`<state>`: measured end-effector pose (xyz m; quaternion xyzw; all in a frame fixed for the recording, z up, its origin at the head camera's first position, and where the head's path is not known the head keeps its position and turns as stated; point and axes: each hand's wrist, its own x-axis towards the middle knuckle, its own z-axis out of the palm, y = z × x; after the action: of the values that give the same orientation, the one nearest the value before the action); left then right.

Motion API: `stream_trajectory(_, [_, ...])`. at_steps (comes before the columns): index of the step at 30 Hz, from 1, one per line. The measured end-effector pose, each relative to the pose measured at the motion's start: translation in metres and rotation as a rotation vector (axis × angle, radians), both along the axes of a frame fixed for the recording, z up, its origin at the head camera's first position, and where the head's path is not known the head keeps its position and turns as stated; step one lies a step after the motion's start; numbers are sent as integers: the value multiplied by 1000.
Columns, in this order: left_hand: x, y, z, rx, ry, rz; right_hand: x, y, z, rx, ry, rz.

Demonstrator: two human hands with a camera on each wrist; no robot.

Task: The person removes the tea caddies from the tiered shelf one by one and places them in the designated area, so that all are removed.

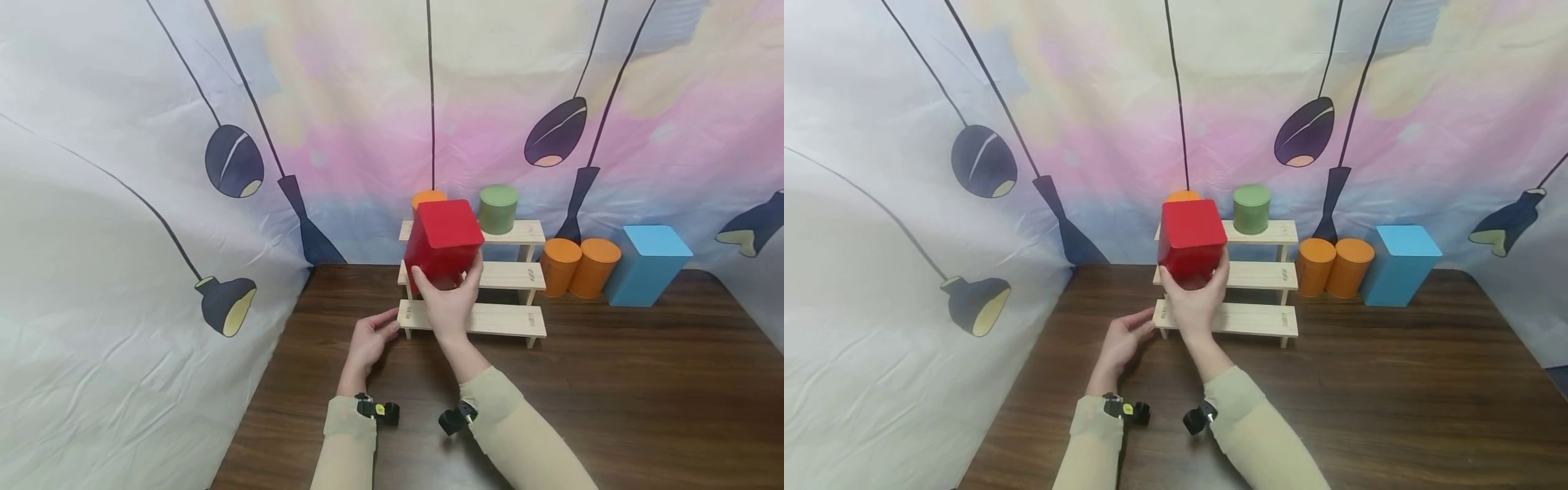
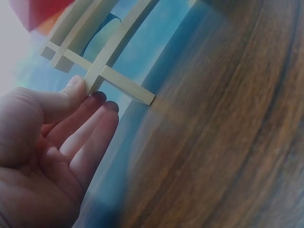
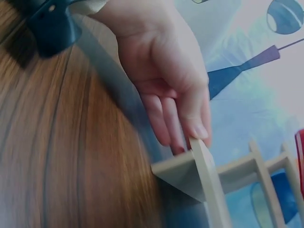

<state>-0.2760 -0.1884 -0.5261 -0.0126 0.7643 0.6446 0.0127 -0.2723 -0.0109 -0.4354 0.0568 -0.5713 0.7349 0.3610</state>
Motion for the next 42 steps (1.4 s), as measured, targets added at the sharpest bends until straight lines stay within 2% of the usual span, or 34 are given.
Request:
stream_trajectory(6, [-1, 3, -1, -3, 5, 4, 9, 41, -3, -42, 171, 46])
stream_trajectory(9, [-2, 3, -2, -5, 19, 3, 13, 68, -7, -85, 210, 56])
stream_trajectory(11, [-2, 3, -3, -1, 23, 4, 16, 88, -10, -105, 198, 41])
stream_trajectory(14, [-2, 2, -3, 2, 25, 13, 21, 120, -15, -111, 126, -10])
stream_trajectory(18, [-1, -1, -2, -5, 23, 25, 29, 165, -25, -48, 11, -111])
stream_trajectory(23, [-1, -4, -3, -14, 18, 32, 40, 222, -36, 7, -74, -191])
stream_trajectory(27, [-1, -5, -2, -3, 13, 28, 55, 268, -38, 29, -164, -282])
stream_trajectory(30, [0, -4, -3, 4, 7, 24, 67, 301, -38, 29, -192, -346])
stream_trajectory(35, [0, -3, -3, 7, 9, 19, 83, 343, -39, 107, -294, -469])
stream_trajectory(38, [0, -1, -3, 9, 18, 13, 88, 362, -40, 65, -406, -507])
stream_trajectory(42, [-1, 2, -3, 8, 28, -4, 89, 384, -44, -65, -583, -497])
